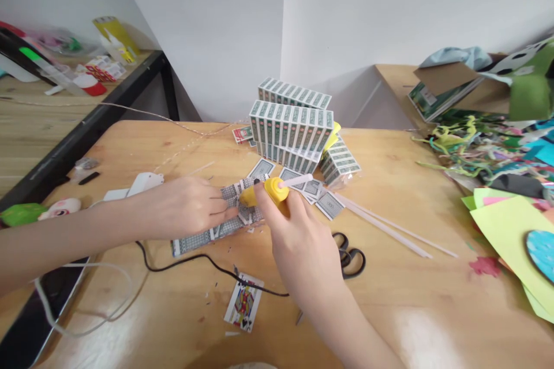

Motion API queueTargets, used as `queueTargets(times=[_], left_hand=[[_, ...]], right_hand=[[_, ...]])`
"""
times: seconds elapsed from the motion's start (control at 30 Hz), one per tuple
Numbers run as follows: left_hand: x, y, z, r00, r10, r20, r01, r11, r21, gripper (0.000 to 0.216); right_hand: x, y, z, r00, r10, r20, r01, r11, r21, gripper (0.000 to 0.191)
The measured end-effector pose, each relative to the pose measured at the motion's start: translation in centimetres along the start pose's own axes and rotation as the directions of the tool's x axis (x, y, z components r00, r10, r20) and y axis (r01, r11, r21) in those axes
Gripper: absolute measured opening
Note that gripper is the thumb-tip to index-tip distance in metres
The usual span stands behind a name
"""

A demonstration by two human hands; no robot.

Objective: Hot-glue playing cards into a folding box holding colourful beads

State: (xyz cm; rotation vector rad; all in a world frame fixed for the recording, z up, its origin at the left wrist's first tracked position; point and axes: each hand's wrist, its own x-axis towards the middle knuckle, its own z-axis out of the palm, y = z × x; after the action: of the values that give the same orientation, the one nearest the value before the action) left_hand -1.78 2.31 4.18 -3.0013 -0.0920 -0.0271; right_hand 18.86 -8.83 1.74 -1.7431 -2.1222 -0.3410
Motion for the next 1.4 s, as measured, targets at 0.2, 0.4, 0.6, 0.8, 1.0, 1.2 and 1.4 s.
queueTargets(times=[0.2, 0.4, 0.6, 0.8, 1.0, 1.2, 1.4], left_hand=[[-0.1, -0.2, 0.2, 0.998, 0.02, -0.067, -0.02, 1.0, 0.005, 0.028], [-0.1, -0.4, 0.1, 1.0, 0.01, -0.022, -0.01, 1.0, 0.008, 0.027], [0.0, -0.6, -0.2, 1.0, 0.007, 0.014, -0.008, 0.999, 0.032, 0.028], [-0.1, -0.7, -0.1, 0.999, 0.004, -0.033, -0.004, 1.0, 0.006, 0.028], [-0.4, -1.0, 0.3, 0.997, 0.008, -0.078, -0.008, 1.0, -0.002, 0.026], [-0.6, -1.4, 0.7, 0.994, -0.003, -0.112, -0.004, 0.998, -0.056, 0.025], [-0.8, -1.5, 0.6, 0.997, -0.028, -0.076, 0.025, 0.999, -0.042, 0.023]], right_hand=[[0.0, 0.1, -0.2, 0.999, -0.019, 0.033, 0.018, 0.999, 0.033, 0.055], [0.0, 0.1, -0.1, 1.0, -0.004, 0.015, 0.004, 1.0, 0.023, 0.054], [-0.1, 0.1, -0.3, 0.999, -0.023, 0.049, 0.021, 0.999, 0.047, 0.054], [0.1, 0.2, 0.3, 1.0, 0.003, 0.01, -0.003, 0.999, 0.054, 0.054], [0.1, 0.3, 0.0, 0.999, -0.027, 0.033, 0.025, 0.998, 0.062, 0.054], [0.4, 0.2, 0.1, 1.0, -0.006, 0.013, 0.005, 0.998, 0.061, 0.053], [0.4, 0.4, -0.3, 0.998, -0.031, 0.046, 0.027, 0.997, 0.078, 0.053]])
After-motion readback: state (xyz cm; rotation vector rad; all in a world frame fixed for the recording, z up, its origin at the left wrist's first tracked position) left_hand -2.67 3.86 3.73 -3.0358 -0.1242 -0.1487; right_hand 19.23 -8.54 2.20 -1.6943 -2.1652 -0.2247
